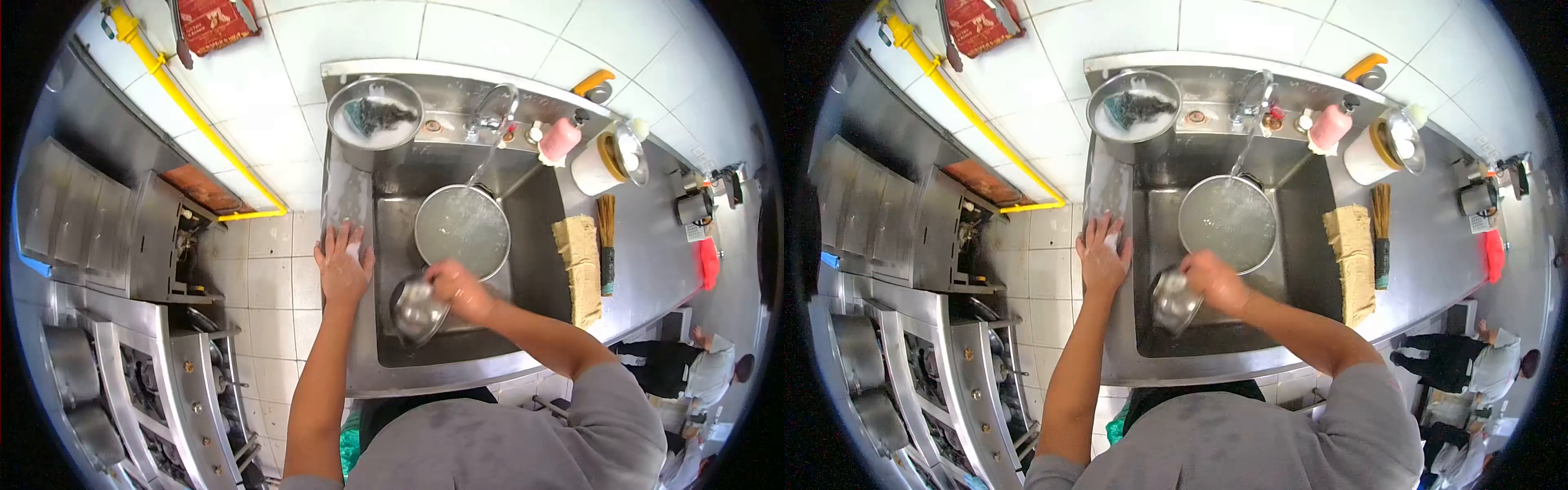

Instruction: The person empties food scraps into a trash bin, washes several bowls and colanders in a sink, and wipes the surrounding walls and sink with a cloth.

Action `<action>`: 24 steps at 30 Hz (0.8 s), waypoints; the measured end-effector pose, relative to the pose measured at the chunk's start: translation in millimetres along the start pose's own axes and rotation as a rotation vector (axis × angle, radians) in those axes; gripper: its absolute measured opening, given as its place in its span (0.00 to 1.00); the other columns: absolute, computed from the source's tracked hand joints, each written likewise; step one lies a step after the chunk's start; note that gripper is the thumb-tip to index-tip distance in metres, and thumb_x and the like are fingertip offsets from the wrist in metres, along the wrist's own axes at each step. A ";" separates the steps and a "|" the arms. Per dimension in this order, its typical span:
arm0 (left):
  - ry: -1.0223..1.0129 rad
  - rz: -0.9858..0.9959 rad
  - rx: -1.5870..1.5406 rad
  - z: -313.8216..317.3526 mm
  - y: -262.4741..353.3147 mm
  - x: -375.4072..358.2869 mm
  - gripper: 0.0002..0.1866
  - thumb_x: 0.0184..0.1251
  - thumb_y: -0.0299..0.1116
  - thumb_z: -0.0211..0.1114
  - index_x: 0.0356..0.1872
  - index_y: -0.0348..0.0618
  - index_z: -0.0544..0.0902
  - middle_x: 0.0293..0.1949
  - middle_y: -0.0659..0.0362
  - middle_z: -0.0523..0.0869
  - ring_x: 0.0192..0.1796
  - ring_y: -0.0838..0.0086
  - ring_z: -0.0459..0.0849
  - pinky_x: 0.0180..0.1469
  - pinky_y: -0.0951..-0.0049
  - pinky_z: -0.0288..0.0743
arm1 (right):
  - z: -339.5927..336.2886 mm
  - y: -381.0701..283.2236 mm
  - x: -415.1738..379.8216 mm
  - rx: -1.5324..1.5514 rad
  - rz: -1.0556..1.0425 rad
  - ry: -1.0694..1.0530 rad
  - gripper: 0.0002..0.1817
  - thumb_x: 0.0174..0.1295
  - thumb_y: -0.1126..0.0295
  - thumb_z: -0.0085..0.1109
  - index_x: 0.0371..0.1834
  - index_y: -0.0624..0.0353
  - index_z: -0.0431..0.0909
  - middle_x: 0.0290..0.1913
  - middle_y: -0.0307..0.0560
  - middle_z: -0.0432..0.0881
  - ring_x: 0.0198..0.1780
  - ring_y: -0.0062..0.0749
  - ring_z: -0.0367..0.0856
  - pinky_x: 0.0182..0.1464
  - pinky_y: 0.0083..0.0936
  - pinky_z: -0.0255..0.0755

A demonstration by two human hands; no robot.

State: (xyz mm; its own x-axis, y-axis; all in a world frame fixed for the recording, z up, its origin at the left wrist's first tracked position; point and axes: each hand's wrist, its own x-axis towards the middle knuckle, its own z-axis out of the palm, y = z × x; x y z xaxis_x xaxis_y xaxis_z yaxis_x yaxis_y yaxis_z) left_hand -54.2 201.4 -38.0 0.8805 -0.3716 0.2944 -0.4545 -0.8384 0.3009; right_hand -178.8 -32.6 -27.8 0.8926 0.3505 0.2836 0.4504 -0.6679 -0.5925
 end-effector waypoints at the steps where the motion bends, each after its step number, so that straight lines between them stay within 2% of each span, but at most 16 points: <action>1: -0.007 -0.005 0.003 -0.2 0.5 -0.7 0.24 0.63 0.44 0.61 0.60 0.53 0.78 0.67 0.58 0.71 0.71 0.55 0.65 0.70 0.43 0.53 | -18.9 8.7 0.2 0.009 0.100 0.110 0.06 0.56 0.77 0.52 0.36 0.59 0.74 0.46 0.51 0.79 0.50 0.47 0.77 0.52 0.38 0.72; 3: 0.017 0.010 -0.007 0.6 0.1 -1.5 0.23 0.63 0.44 0.61 0.59 0.52 0.79 0.67 0.58 0.71 0.70 0.55 0.65 0.70 0.42 0.52 | -50.9 33.5 2.4 -0.050 0.326 0.333 0.14 0.56 0.81 0.50 0.46 0.58 0.72 0.51 0.53 0.79 0.53 0.50 0.77 0.54 0.40 0.73; 4: 0.025 0.015 -0.013 1.1 0.2 -1.8 0.23 0.63 0.44 0.61 0.59 0.52 0.79 0.67 0.58 0.72 0.70 0.55 0.65 0.71 0.42 0.52 | -60.1 43.3 1.3 -0.063 0.324 0.353 0.14 0.56 0.81 0.50 0.46 0.58 0.72 0.51 0.53 0.79 0.53 0.50 0.77 0.54 0.40 0.73; 6: 0.041 0.025 -0.017 3.1 -0.6 -2.5 0.22 0.63 0.44 0.61 0.58 0.52 0.79 0.66 0.58 0.73 0.70 0.55 0.65 0.71 0.42 0.51 | -66.7 68.6 -6.0 -0.237 0.698 0.543 0.27 0.56 0.83 0.48 0.61 0.53 0.68 0.57 0.57 0.77 0.54 0.56 0.78 0.54 0.43 0.73; 9: 0.062 0.016 -0.048 9.2 4.0 -4.5 0.22 0.63 0.42 0.61 0.58 0.51 0.79 0.64 0.55 0.75 0.71 0.54 0.65 0.72 0.41 0.47 | -12.6 121.0 -44.4 -0.395 0.542 0.627 0.34 0.57 0.84 0.47 0.70 0.48 0.63 0.61 0.60 0.75 0.54 0.61 0.78 0.53 0.46 0.73; 10: 0.060 0.022 -0.055 12.6 11.0 -6.2 0.22 0.62 0.42 0.62 0.57 0.49 0.79 0.64 0.53 0.75 0.71 0.54 0.65 0.73 0.40 0.46 | 12.2 131.2 -55.0 -0.297 0.714 0.550 0.39 0.55 0.82 0.50 0.74 0.44 0.60 0.58 0.63 0.77 0.53 0.61 0.79 0.55 0.46 0.74; 11: 0.057 0.029 -0.062 14.8 20.6 -8.4 0.23 0.61 0.41 0.62 0.57 0.46 0.79 0.64 0.51 0.75 0.71 0.54 0.65 0.73 0.39 0.44 | 23.6 129.1 -56.9 -0.131 0.933 0.518 0.36 0.55 0.80 0.50 0.72 0.50 0.62 0.56 0.63 0.78 0.52 0.57 0.81 0.55 0.43 0.75; 12: 0.003 0.098 -0.199 8.2 39.8 -12.1 0.25 0.60 0.38 0.64 0.58 0.40 0.78 0.66 0.46 0.72 0.71 0.52 0.66 0.74 0.44 0.48 | 32.2 128.1 -57.3 0.041 1.141 0.477 0.33 0.56 0.78 0.49 0.70 0.55 0.63 0.54 0.63 0.80 0.51 0.53 0.82 0.54 0.40 0.76; 14: -0.077 0.136 -0.558 39.1 69.8 -25.3 0.28 0.60 0.35 0.65 0.62 0.37 0.75 0.67 0.44 0.70 0.70 0.49 0.66 0.74 0.53 0.54 | 78.7 185.4 -91.5 0.195 1.177 0.654 0.31 0.58 0.74 0.49 0.69 0.62 0.62 0.46 0.63 0.82 0.43 0.48 0.85 0.36 0.36 0.82; 16: -0.205 -0.062 -0.753 44.8 105.6 -31.4 0.31 0.62 0.34 0.63 0.67 0.37 0.69 0.67 0.41 0.70 0.70 0.48 0.66 0.73 0.60 0.58 | 52.6 151.9 -91.2 0.683 1.229 0.711 0.30 0.60 0.72 0.48 0.69 0.63 0.61 0.43 0.60 0.82 0.35 0.40 0.86 0.20 0.28 0.78; 17: -0.195 -0.046 -0.756 59.1 113.6 -33.4 0.31 0.62 0.34 0.63 0.67 0.37 0.69 0.67 0.41 0.70 0.70 0.48 0.66 0.73 0.60 0.58 | 19.2 105.4 -83.2 0.793 1.236 0.695 0.30 0.61 0.72 0.48 0.69 0.62 0.60 0.45 0.59 0.82 0.33 0.38 0.86 0.19 0.27 0.79; 19: -0.264 -0.294 -0.790 95.4 123.6 -27.9 0.27 0.67 0.35 0.61 0.65 0.39 0.70 0.67 0.43 0.71 0.67 0.54 0.72 0.62 0.57 0.73 | -22.8 49.9 -73.6 0.895 1.228 0.693 0.29 0.62 0.72 0.47 0.69 0.61 0.60 0.47 0.58 0.81 0.31 0.36 0.86 0.19 0.25 0.80; 20: -0.261 -0.278 -0.796 89.4 132.4 -22.6 0.27 0.67 0.35 0.61 0.65 0.39 0.70 0.67 0.43 0.71 0.67 0.54 0.72 0.62 0.57 0.73 | -22.1 41.6 -81.1 0.920 1.205 0.723 0.29 0.63 0.73 0.46 0.70 0.61 0.58 0.50 0.59 0.80 0.31 0.36 0.85 0.21 0.26 0.81; 22: -0.847 -0.732 -1.551 67.7 150.0 -14.1 0.24 0.68 0.36 0.59 0.63 0.37 0.71 0.61 0.46 0.77 0.60 0.55 0.79 0.51 0.53 0.81 | -27.4 24.2 -94.5 0.942 1.173 0.768 0.29 0.63 0.73 0.46 0.70 0.62 0.57 0.52 0.59 0.78 0.30 0.35 0.85 0.24 0.26 0.83; 23: -0.853 -0.715 -1.551 82.0 149.9 -13.7 0.24 0.68 0.36 0.59 0.63 0.37 0.71 0.61 0.46 0.77 0.60 0.55 0.79 0.51 0.53 0.81 | -34.7 14.1 -102.0 0.922 1.166 0.742 0.33 0.62 0.74 0.52 0.72 0.61 0.55 0.55 0.58 0.77 0.36 0.38 0.85 0.30 0.27 0.84; 24: -0.927 -0.687 -1.601 110.5 144.6 -16.2 0.25 0.68 0.37 0.60 0.63 0.36 0.70 0.58 0.47 0.79 0.54 0.56 0.82 0.46 0.54 0.83 | -43.1 5.1 -108.1 0.898 1.156 0.716 0.37 0.61 0.74 0.58 0.73 0.60 0.53 0.57 0.58 0.77 0.42 0.40 0.85 0.37 0.27 0.85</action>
State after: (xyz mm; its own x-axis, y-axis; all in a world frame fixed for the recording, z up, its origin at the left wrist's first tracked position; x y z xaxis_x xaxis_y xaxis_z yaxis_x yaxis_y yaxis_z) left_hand -119.2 42.1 -99.5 0.4775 -0.7001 -0.5308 0.7174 -0.0381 0.6956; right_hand -272.2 -102.2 -29.0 0.6695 -0.5686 -0.4780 -0.3532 0.3223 -0.8783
